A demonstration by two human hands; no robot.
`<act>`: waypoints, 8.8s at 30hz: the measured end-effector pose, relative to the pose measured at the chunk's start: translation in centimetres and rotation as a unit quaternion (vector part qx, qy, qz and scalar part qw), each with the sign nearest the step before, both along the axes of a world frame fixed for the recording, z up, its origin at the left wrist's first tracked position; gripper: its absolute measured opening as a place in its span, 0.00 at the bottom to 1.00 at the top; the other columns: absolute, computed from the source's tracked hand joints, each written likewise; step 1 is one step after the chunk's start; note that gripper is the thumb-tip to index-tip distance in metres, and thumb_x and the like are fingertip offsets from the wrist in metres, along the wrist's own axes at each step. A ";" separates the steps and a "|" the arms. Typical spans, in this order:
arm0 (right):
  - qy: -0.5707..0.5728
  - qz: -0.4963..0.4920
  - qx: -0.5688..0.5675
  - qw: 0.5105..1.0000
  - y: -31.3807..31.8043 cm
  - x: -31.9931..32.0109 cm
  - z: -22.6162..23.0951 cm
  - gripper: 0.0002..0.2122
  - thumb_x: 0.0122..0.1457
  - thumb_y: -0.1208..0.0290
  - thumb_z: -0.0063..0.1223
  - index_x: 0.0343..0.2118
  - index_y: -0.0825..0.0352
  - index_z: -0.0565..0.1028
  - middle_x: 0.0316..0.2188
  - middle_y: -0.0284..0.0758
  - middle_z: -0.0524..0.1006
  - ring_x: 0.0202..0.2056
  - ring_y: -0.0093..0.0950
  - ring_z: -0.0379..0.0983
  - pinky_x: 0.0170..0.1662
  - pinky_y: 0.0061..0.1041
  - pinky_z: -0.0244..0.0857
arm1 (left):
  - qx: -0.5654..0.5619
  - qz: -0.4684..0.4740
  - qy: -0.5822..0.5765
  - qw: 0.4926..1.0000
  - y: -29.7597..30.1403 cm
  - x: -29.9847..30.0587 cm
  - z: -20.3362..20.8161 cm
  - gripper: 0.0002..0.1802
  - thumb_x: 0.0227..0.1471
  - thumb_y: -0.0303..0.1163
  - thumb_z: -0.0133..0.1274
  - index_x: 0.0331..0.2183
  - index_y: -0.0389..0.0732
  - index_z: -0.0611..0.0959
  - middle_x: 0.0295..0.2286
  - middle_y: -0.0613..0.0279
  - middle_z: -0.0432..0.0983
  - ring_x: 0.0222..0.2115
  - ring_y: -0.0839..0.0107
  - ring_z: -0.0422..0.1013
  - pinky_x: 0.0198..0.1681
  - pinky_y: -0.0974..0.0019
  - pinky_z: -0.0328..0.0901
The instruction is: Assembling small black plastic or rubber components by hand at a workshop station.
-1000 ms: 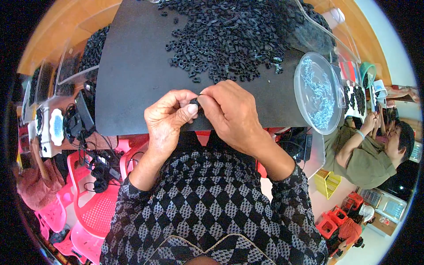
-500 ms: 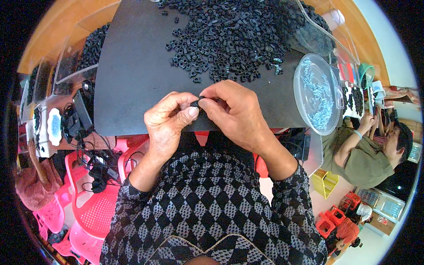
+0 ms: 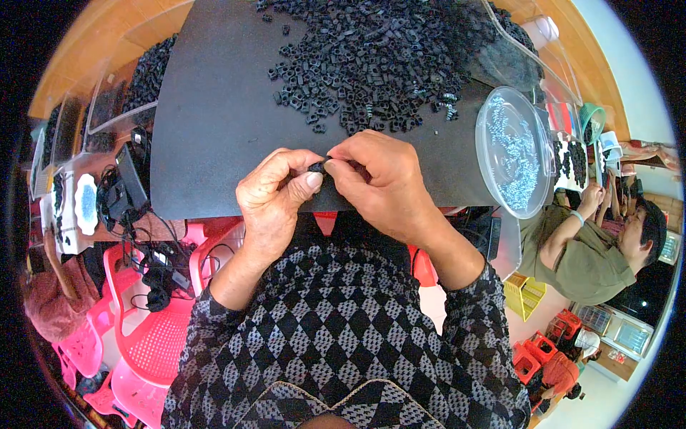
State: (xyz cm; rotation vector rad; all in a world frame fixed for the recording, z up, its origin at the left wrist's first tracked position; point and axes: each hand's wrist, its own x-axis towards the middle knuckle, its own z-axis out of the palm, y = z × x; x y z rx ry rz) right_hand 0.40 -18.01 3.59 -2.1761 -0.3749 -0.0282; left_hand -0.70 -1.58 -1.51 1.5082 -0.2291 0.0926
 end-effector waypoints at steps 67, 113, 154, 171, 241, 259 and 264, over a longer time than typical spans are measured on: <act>-0.300 0.085 -0.129 0.941 0.7 -0.3 -1.9 0.23 0.37 0.83 0.59 0.41 0.78 0.69 0.31 0.44 0.72 0.29 0.39 0.68 0.30 0.33 0.64 | -0.129 -0.018 0.165 0.978 -0.1 0.0 0.6 0.07 0.49 0.21 0.57 0.33 0.32 0.80 0.25 0.66 0.76 0.24 0.80 0.69 0.29 0.77 0.66; -0.416 -0.266 -0.206 0.845 -12.7 7.0 7.2 0.14 0.46 0.73 0.63 0.36 0.70 0.76 0.23 0.34 0.73 0.23 0.27 0.69 0.29 0.26 0.65 | 0.424 0.052 -0.144 0.893 4.2 8.1 2.4 0.13 0.45 0.23 0.54 0.37 0.40 0.82 0.25 0.57 0.74 0.26 0.62 0.72 0.32 0.64 0.66; -0.169 -0.064 0.068 0.981 -0.4 2.1 -2.6 0.09 0.45 0.82 0.59 0.32 0.68 0.78 0.25 0.34 0.76 0.26 0.31 0.71 0.29 0.28 0.65 | 0.023 -0.042 0.110 0.993 1.6 6.0 2.3 0.20 0.40 0.14 0.56 0.40 0.35 0.79 0.26 0.70 0.73 0.24 0.84 0.66 0.31 0.77 0.65; -0.296 -0.066 -0.086 0.949 0.2 2.6 -3.9 0.09 0.42 0.85 0.60 0.28 0.69 0.73 0.24 0.37 0.74 0.26 0.35 0.69 0.28 0.30 0.64 | 0.323 0.008 -0.145 0.935 2.5 9.1 4.2 0.14 0.41 0.20 0.55 0.36 0.38 0.80 0.26 0.56 0.76 0.28 0.60 0.75 0.32 0.62 0.68; -0.218 -0.125 -0.120 0.960 -3.4 4.1 -3.6 0.06 0.44 0.73 0.61 0.26 0.64 0.75 0.24 0.36 0.74 0.30 0.37 0.71 0.34 0.36 0.65 | 0.026 -0.105 0.122 0.987 0.7 3.3 1.3 0.09 0.49 0.21 0.56 0.36 0.34 0.79 0.29 0.70 0.75 0.26 0.83 0.67 0.31 0.79 0.63; -0.287 -0.275 -0.280 0.874 -10.4 2.8 -4.1 0.03 0.46 0.74 0.58 0.23 0.64 0.75 0.24 0.37 0.72 0.30 0.39 0.70 0.32 0.37 0.65 | 0.026 -0.096 0.083 0.992 0.5 2.9 0.2 0.09 0.48 0.20 0.57 0.36 0.35 0.80 0.27 0.73 0.72 0.26 0.84 0.65 0.32 0.79 0.62; -0.271 -0.290 -0.342 0.852 -10.1 2.5 -4.2 0.06 0.46 0.71 0.59 0.23 0.66 0.74 0.24 0.37 0.72 0.30 0.38 0.70 0.30 0.37 0.65 | 0.025 -0.099 0.091 0.991 0.6 3.1 0.1 0.09 0.48 0.20 0.57 0.36 0.35 0.80 0.28 0.73 0.72 0.26 0.84 0.65 0.32 0.79 0.62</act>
